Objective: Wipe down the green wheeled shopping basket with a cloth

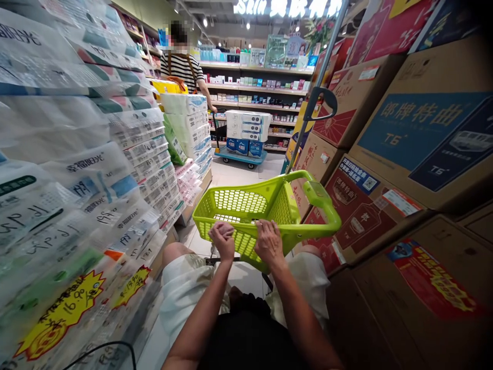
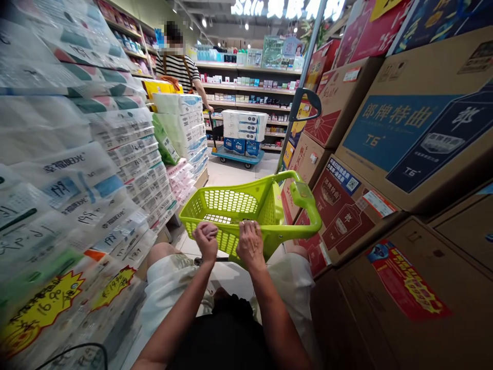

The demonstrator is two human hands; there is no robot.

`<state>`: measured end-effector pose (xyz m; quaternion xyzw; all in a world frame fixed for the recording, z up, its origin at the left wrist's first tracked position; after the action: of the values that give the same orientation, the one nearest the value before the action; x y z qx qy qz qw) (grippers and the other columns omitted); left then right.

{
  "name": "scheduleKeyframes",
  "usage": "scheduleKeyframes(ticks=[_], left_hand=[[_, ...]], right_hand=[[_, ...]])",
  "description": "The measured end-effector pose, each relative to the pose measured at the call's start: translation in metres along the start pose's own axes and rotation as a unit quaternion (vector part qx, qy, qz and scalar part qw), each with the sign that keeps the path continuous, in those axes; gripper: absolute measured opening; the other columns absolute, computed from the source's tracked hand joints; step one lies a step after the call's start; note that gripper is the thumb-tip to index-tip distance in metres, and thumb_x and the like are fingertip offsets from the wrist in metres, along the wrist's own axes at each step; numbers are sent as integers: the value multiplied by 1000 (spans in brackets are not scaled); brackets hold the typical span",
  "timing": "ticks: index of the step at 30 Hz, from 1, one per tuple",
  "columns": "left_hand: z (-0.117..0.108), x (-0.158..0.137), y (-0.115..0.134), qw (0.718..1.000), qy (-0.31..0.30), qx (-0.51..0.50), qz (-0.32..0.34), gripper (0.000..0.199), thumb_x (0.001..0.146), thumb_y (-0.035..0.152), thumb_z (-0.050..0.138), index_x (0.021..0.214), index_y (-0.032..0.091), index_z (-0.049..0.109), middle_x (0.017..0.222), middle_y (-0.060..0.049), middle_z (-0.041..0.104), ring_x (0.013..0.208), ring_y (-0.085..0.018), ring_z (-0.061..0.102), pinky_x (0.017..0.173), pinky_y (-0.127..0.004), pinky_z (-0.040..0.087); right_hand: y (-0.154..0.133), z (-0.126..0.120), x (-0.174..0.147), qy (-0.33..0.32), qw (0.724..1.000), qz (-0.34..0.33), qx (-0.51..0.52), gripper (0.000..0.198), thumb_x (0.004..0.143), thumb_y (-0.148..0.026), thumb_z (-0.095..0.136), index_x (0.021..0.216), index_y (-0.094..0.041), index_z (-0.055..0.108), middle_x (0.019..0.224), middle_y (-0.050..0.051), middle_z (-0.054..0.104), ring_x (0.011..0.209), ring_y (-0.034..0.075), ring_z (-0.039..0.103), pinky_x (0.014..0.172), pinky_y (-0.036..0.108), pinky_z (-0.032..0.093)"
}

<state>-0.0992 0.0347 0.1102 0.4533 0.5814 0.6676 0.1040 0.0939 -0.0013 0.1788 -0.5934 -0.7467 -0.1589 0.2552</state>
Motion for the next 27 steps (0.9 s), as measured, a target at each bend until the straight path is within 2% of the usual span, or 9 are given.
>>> scheduleKeyframes(ticks=[2, 4, 10, 12, 16, 18, 20, 24, 27], left_hand=[[-12, 11, -7, 998, 54, 16, -29, 56, 58, -8, 46, 106, 20, 54, 114, -10, 48, 115, -26, 51, 112, -49, 42], [-11, 9, -5, 998, 54, 20, -31, 57, 58, -8, 46, 106, 20, 54, 115, -10, 47, 115, -26, 51, 112, -49, 42], [44, -57, 44, 980, -164, -47, 99, 59, 58, -7, 45, 108, 22, 58, 114, -8, 51, 115, -25, 55, 110, -46, 46], [41, -54, 45, 983, -152, -47, 91, 61, 57, -7, 46, 110, 22, 59, 114, -8, 50, 115, -25, 56, 109, -45, 46], [16, -23, 27, 998, -45, -14, 29, 58, 58, -6, 49, 109, 21, 57, 116, -9, 48, 113, -25, 56, 110, -46, 45], [16, -22, 29, 999, -30, -8, 24, 58, 59, -6, 48, 109, 21, 56, 117, -9, 47, 114, -25, 55, 111, -47, 44], [28, -34, 42, 997, -56, -16, 44, 58, 60, -7, 48, 110, 22, 56, 118, -9, 47, 116, -25, 54, 112, -46, 44], [59, -58, 82, 975, -172, -66, 123, 61, 62, -8, 47, 114, 23, 57, 118, -9, 50, 119, -25, 54, 111, -47, 45], [59, -46, 88, 979, -157, -70, 109, 59, 63, -7, 48, 113, 22, 59, 118, -9, 51, 119, -26, 54, 111, -48, 46]], right_hand=[[15, -12, -1, 10, 999, 31, -22, 46, 81, -9, 53, 126, -12, 64, 129, 16, 67, 129, 30, 49, 123, 46, 18], [28, -23, -1, 19, 997, 66, -36, 38, 83, -10, 53, 118, -13, 68, 122, 15, 70, 125, 31, 51, 122, 48, 18], [39, -39, -1, -7, 997, 54, -47, 31, 84, -8, 51, 107, -17, 69, 104, 11, 72, 103, 27, 56, 119, 45, 20], [48, -46, -3, -2, 997, 52, -55, 32, 84, -7, 50, 108, -18, 68, 105, 10, 73, 104, 26, 56, 120, 43, 20], [71, -63, -8, 40, 993, 77, -79, 32, 82, -5, 51, 107, -18, 68, 105, 10, 73, 110, 28, 55, 120, 46, 18], [72, -65, -8, 46, 994, 78, -69, 33, 82, -5, 51, 107, -18, 68, 105, 10, 73, 109, 28, 56, 119, 45, 20], [67, -64, -7, 37, 996, 72, -49, 35, 82, -5, 51, 109, -18, 68, 106, 10, 73, 107, 27, 56, 117, 43, 25], [68, -63, -6, 29, 997, 65, -29, 43, 80, -3, 47, 116, -17, 67, 110, 10, 73, 106, 24, 58, 115, 38, 29], [89, -70, -11, 64, 993, 79, -54, 45, 79, -3, 46, 118, -16, 67, 112, 11, 72, 114, 26, 57, 119, 42, 25]])
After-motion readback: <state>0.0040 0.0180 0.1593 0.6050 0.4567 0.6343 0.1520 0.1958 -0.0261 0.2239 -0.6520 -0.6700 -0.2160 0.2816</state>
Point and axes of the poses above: each hand's wrist, its own x-axis towards the middle knuckle, its own z-axis out of the palm, y = z × x, the point moved 8 cm from there along x, towards the middle knuckle
